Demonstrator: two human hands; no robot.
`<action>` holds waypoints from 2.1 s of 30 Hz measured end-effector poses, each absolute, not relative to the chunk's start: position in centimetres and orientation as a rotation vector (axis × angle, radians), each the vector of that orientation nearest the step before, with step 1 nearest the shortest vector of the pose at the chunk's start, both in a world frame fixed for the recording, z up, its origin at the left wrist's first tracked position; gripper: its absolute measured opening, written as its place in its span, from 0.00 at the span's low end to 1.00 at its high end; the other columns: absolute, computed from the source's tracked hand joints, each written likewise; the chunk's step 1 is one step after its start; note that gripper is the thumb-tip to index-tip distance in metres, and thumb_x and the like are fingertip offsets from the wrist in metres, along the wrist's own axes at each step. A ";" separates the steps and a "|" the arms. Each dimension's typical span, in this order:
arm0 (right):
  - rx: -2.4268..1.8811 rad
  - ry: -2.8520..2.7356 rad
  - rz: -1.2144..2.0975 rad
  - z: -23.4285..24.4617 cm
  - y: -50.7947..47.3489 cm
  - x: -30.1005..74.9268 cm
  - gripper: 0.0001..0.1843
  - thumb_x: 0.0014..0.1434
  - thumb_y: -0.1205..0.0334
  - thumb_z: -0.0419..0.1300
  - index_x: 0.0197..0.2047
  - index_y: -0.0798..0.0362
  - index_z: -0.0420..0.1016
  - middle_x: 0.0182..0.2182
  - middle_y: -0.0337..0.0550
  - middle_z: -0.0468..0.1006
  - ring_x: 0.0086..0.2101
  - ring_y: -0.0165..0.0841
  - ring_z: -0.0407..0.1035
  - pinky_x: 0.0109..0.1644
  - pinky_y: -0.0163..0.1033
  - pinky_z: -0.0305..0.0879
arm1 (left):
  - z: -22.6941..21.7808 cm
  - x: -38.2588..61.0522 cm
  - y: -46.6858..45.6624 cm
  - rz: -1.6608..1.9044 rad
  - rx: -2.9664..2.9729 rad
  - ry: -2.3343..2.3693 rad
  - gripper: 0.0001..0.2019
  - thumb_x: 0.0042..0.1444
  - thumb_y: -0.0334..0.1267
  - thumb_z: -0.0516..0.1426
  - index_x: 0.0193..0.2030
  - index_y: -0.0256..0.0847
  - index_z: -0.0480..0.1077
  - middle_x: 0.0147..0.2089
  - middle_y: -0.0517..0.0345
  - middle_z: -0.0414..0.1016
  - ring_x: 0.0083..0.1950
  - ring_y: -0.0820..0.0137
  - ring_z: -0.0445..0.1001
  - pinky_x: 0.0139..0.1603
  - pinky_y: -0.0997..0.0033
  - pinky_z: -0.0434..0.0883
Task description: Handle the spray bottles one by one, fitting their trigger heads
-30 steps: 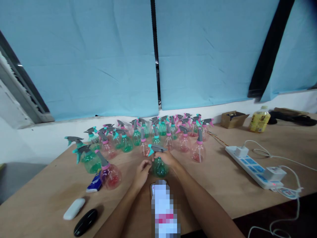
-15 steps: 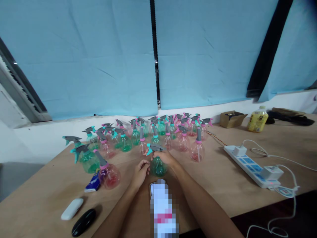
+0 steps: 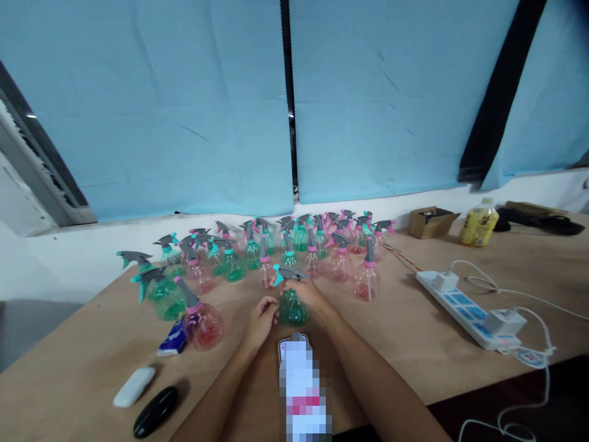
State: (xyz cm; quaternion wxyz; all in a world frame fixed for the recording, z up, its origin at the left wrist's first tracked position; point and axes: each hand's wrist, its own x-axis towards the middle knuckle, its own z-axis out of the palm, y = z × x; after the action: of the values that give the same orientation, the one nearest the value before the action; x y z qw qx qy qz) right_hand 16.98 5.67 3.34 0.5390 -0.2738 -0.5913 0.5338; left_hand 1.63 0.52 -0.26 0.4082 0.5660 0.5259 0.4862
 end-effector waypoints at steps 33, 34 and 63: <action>-0.723 -1.575 0.559 1.3 4.4 16.1 0.11 0.63 0.55 0.57 0.44 0.50 0.74 0.40 0.43 0.76 0.43 0.37 0.69 0.52 0.43 0.64 | 0.0 1.5 -1.0 1.086 1.942 1.339 0.22 0.63 0.52 0.51 0.25 0.40 0.72 0.25 0.58 0.77 0.27 0.70 0.71 0.32 0.73 0.65; -0.742 -1.604 0.530 1.0 4.3 16.0 0.11 0.64 0.55 0.55 0.45 0.50 0.73 0.42 0.44 0.75 0.46 0.38 0.67 0.55 0.46 0.62 | 0.0 1.5 -1.1 1.079 1.956 1.337 0.22 0.64 0.52 0.51 0.25 0.40 0.72 0.24 0.58 0.77 0.26 0.71 0.71 0.31 0.74 0.65; -0.469 -1.514 1.346 -2.6 6.9 13.9 0.17 0.62 0.51 0.56 0.49 0.48 0.78 0.46 0.42 0.79 0.53 0.39 0.69 0.62 0.47 0.59 | 0.1 0.6 0.4 1.571 1.638 1.352 0.15 0.61 0.52 0.53 0.42 0.42 0.71 0.40 0.55 0.77 0.41 0.65 0.75 0.46 0.67 0.72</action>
State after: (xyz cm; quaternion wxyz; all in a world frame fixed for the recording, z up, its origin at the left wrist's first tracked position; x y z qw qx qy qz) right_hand 13.88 6.87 -2.61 0.5065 -0.1947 -0.6277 0.5581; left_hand 0.59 0.43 0.05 0.2472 0.6009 0.4959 0.5761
